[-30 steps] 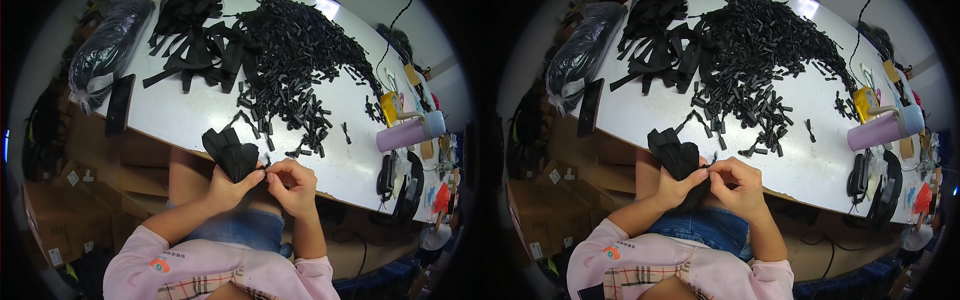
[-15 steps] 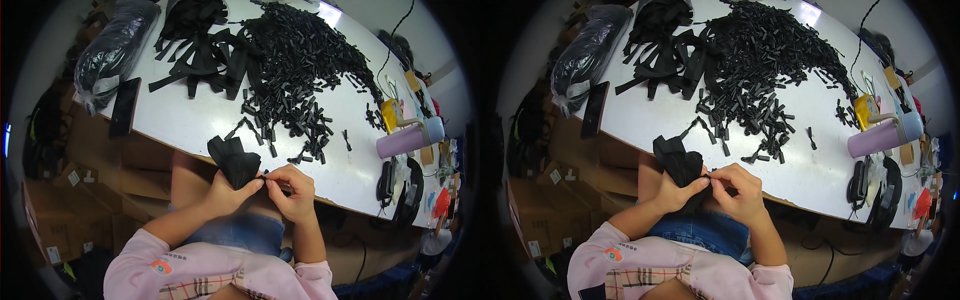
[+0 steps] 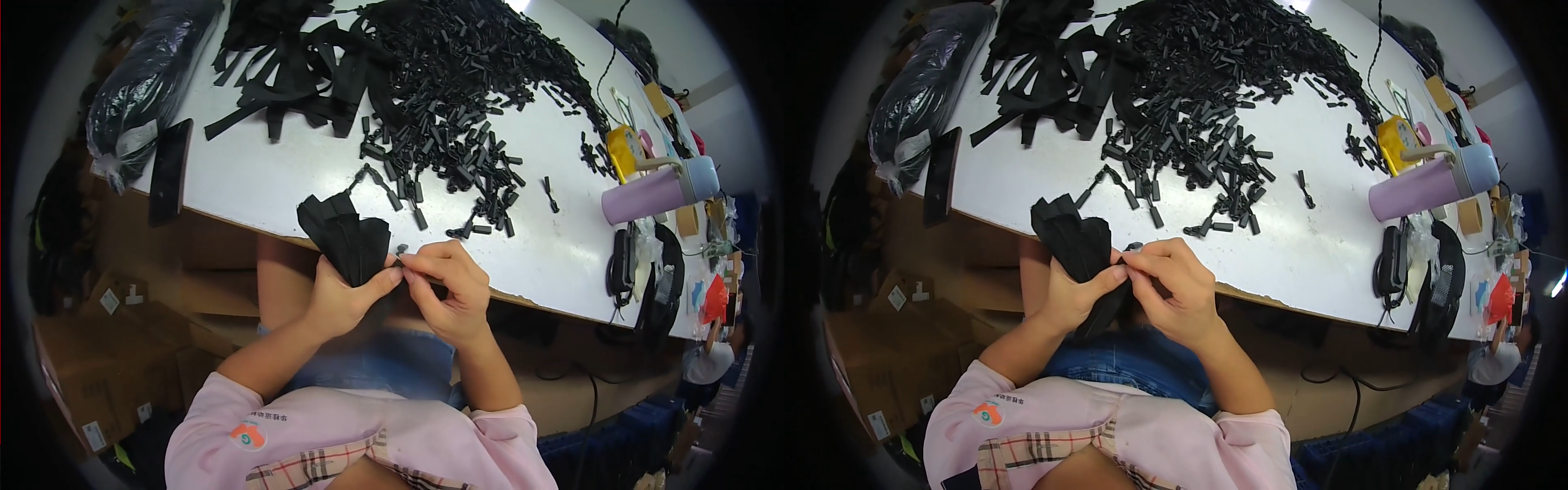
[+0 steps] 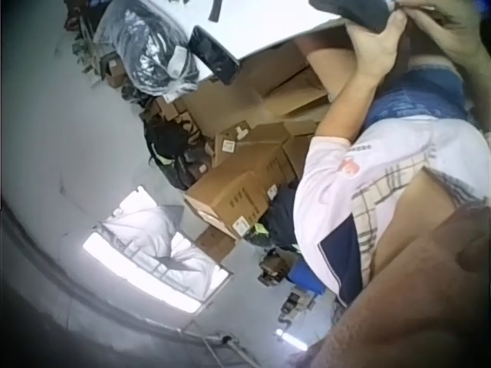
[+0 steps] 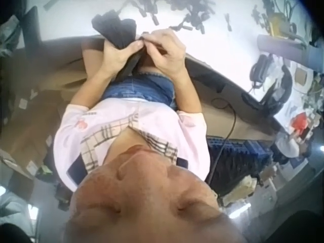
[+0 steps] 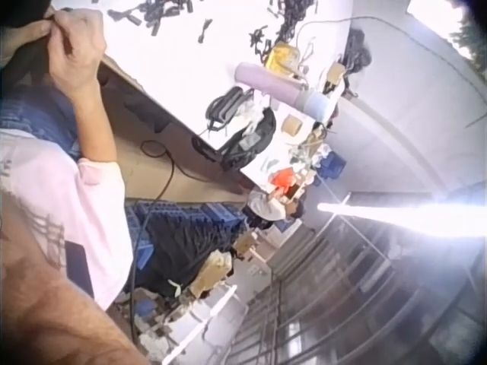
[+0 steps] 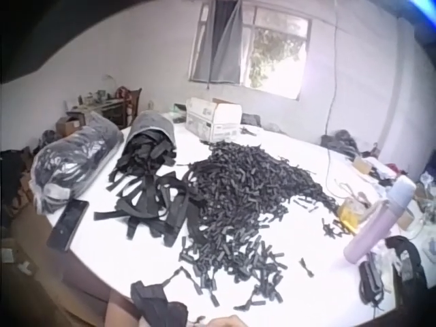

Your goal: Attaching plastic buckles to fabric straps at a workstation.

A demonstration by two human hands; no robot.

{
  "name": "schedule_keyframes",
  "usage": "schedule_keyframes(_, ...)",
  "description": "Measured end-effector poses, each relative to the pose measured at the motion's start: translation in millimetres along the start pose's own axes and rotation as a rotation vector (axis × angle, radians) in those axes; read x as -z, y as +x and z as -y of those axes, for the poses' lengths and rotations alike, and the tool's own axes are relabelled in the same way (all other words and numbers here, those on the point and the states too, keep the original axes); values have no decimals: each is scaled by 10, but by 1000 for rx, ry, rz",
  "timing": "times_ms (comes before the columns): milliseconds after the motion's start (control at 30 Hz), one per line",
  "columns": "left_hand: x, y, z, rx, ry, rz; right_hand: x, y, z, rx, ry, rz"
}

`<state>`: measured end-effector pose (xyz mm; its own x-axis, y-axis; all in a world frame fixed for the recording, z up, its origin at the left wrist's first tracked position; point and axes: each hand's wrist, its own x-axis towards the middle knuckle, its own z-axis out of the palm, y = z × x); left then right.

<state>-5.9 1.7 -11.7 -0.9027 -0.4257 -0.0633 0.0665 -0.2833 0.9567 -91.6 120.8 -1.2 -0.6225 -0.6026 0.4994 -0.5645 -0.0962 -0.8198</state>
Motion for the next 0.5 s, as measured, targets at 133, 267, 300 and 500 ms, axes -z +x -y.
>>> schedule_keyframes(133,-49,-3,-47,-39,6,-22,1,-37,-17,40,-59,-9)
schedule_keyframes(267,-43,-11,20,-71,-52,-2,-77,-66,-12,-72,63,-97)
schedule_keyframes(300,-54,-21,9,-70,-51,-1,-113,-81,-6,-152,149,-195)
schedule_keyframes(500,-112,-67,-22,-48,-73,-14,-186,-173,74,-293,341,-208)
